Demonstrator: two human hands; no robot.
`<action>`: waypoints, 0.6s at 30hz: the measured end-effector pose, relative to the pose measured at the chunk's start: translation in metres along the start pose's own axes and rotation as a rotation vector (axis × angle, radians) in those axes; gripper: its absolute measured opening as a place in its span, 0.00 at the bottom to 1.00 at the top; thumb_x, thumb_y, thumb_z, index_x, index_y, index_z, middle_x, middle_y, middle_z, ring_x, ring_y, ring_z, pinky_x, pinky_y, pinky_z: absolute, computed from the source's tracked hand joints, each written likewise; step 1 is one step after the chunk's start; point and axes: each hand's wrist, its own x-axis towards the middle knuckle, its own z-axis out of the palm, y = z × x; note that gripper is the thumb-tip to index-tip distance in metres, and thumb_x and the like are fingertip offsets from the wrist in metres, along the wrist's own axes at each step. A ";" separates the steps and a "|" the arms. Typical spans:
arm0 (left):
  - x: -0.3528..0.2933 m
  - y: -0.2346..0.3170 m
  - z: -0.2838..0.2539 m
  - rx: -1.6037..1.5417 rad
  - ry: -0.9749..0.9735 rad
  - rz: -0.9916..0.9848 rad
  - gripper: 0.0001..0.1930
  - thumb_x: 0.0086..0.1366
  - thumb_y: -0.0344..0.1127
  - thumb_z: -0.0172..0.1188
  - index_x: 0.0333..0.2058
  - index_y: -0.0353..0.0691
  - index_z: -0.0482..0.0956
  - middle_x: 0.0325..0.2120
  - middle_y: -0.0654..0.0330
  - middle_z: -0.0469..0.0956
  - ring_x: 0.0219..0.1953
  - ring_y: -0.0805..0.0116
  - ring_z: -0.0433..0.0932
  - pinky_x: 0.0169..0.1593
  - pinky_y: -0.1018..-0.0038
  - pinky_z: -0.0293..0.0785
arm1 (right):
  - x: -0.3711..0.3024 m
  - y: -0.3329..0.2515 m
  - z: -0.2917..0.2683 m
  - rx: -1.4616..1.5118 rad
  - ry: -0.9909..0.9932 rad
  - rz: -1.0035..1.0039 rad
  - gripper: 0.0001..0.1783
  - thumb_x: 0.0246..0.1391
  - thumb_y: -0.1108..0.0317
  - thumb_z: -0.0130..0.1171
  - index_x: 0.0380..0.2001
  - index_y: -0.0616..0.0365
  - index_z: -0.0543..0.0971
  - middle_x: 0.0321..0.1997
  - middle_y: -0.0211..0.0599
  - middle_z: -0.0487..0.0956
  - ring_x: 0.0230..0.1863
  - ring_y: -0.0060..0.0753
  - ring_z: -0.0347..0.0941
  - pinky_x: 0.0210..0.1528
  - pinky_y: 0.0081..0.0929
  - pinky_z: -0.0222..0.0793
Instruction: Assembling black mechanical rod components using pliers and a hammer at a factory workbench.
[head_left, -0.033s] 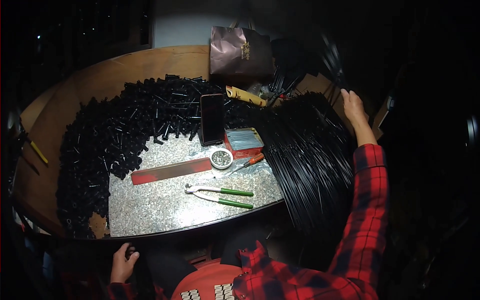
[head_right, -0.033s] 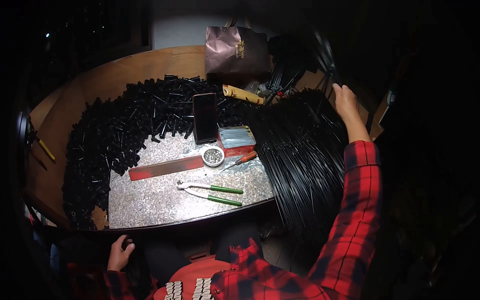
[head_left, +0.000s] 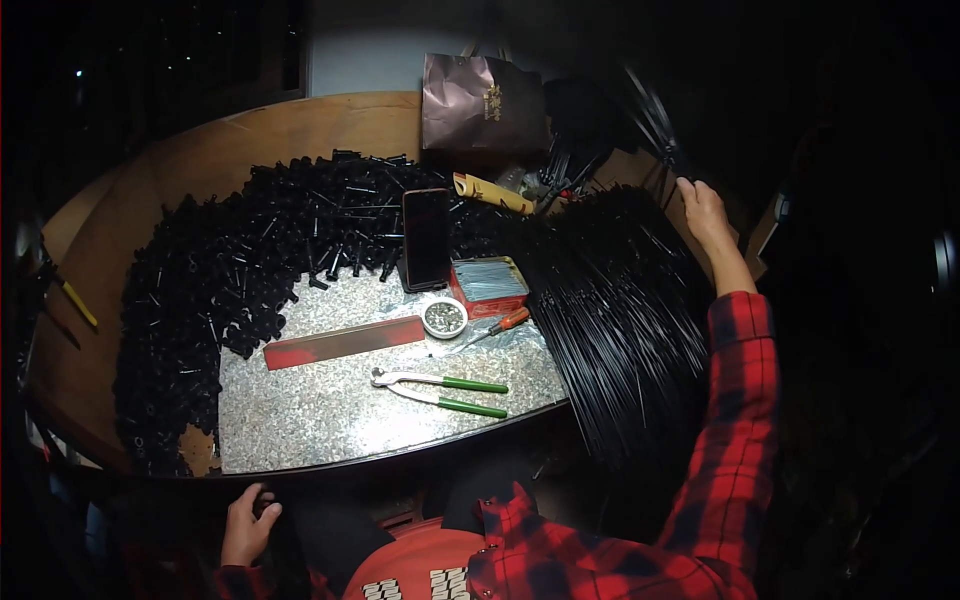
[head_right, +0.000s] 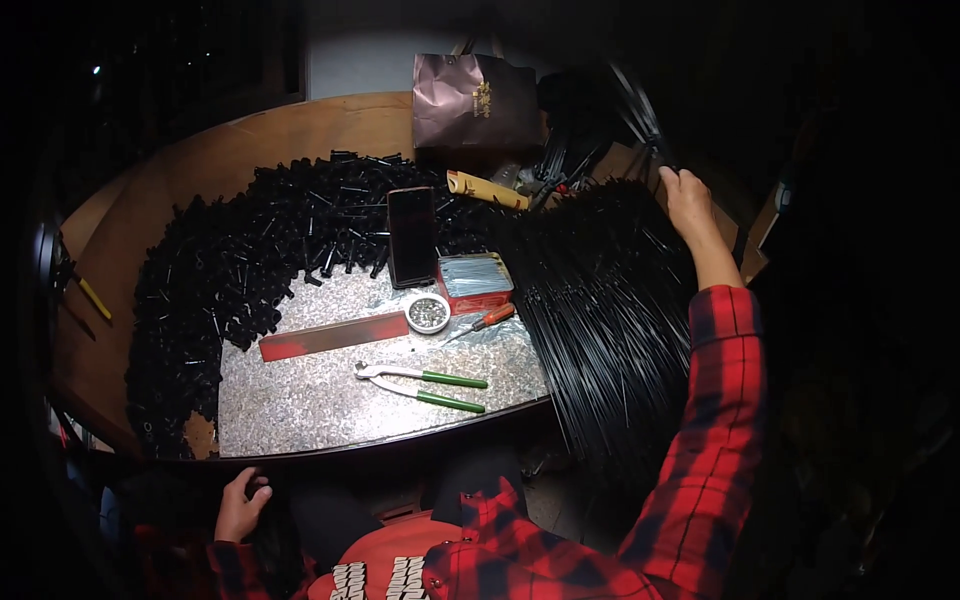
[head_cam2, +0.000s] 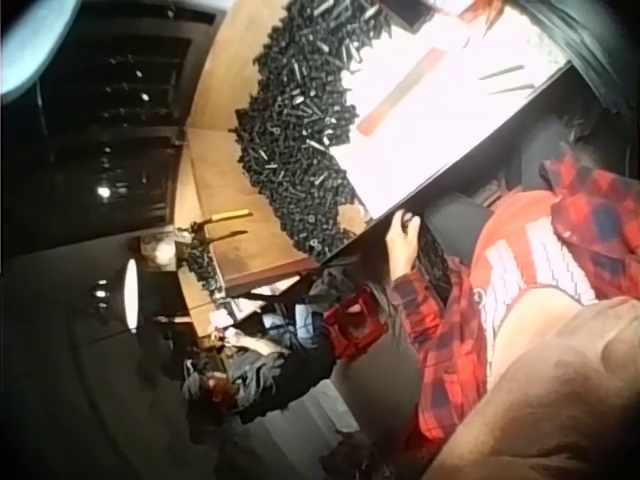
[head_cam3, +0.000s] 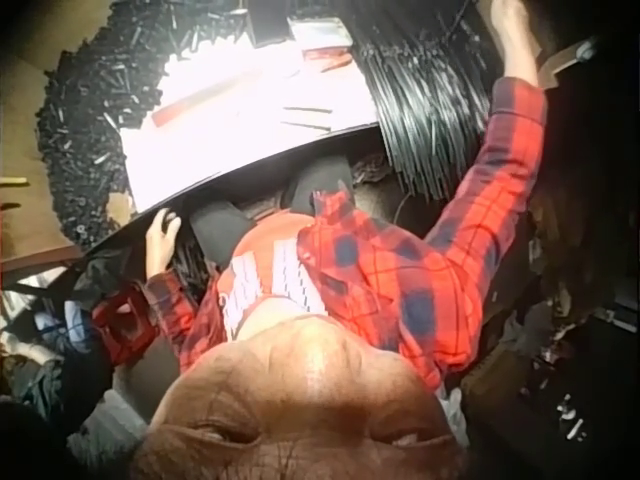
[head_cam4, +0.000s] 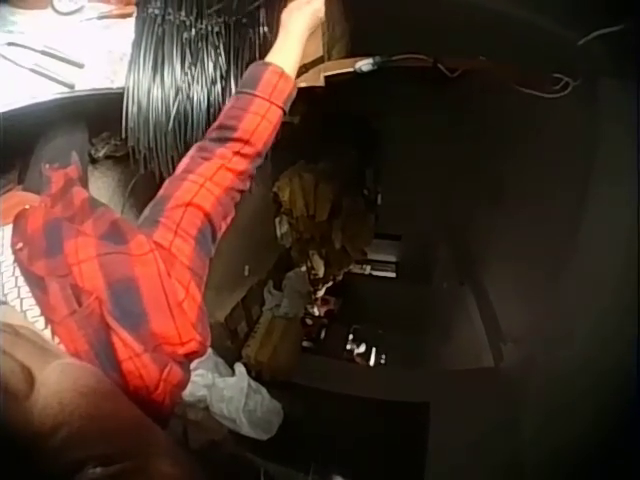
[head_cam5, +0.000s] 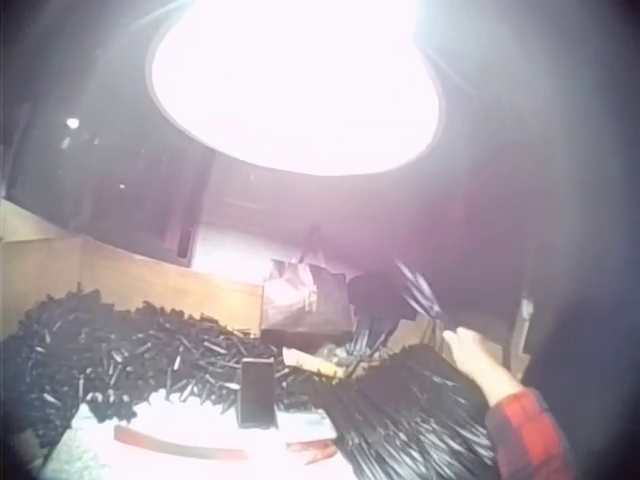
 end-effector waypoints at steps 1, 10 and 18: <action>-0.001 0.011 -0.003 0.047 -0.019 0.095 0.17 0.55 0.30 0.61 0.43 0.30 0.74 0.35 0.51 0.79 0.37 0.65 0.78 0.40 0.74 0.72 | -0.003 -0.023 -0.007 0.125 -0.084 0.051 0.24 0.60 0.51 0.50 0.22 0.64 0.70 0.17 0.43 0.69 0.20 0.36 0.67 0.26 0.32 0.62; 0.002 0.120 -0.012 0.077 -0.094 0.342 0.19 0.54 0.29 0.61 0.45 0.32 0.74 0.36 0.51 0.80 0.39 0.59 0.80 0.45 0.71 0.72 | -0.060 -0.169 -0.035 0.888 -0.622 0.231 0.16 0.61 0.54 0.50 0.25 0.51 0.70 0.17 0.20 0.67 0.15 0.11 0.58 0.14 0.11 0.52; 0.009 0.164 -0.026 0.037 0.224 0.657 0.15 0.53 0.28 0.62 0.42 0.34 0.77 0.36 0.53 0.79 0.38 0.60 0.78 0.43 0.72 0.72 | -0.116 -0.273 -0.034 1.129 -0.992 0.069 0.13 0.59 0.58 0.54 0.25 0.54 0.70 0.20 0.23 0.70 0.17 0.11 0.63 0.15 0.12 0.56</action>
